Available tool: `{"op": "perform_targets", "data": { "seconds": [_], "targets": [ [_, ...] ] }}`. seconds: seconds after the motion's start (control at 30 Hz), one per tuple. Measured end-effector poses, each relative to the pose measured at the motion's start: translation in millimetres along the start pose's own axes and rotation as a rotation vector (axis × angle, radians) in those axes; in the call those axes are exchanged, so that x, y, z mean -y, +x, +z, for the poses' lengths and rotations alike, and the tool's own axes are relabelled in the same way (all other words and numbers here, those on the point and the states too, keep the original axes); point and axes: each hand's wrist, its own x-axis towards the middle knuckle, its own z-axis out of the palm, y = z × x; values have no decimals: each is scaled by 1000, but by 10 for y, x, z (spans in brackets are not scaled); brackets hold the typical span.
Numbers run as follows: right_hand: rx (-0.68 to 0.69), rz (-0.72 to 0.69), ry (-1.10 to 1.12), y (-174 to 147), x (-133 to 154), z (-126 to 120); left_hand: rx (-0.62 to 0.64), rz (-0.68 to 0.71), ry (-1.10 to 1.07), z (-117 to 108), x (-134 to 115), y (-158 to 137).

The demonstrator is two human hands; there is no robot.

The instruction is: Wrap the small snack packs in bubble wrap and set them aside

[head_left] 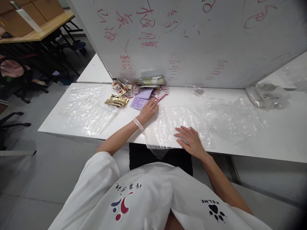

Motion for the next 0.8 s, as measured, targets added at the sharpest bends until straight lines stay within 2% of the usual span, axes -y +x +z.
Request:
{"op": "perform_targets", "data": {
  "seconds": [0.1, 0.3, 0.47, 0.67, 0.8],
  "targets": [
    [1, -2, 2, 2, 5, -9, 121, -124, 61, 1, 37, 84],
    [3, 13, 21, 2, 2, -6, 304, -419, 105, -152, 139, 234],
    [12, 25, 36, 5, 31, -31, 406, -477, 120, -212, 211, 463],
    [11, 25, 32, 8, 38, -40, 422, -497, 53, -209, 387, 490],
    [2, 11, 21, 7, 23, -24, 340, -564, 44, -212, 531, 452]
  ]
}}
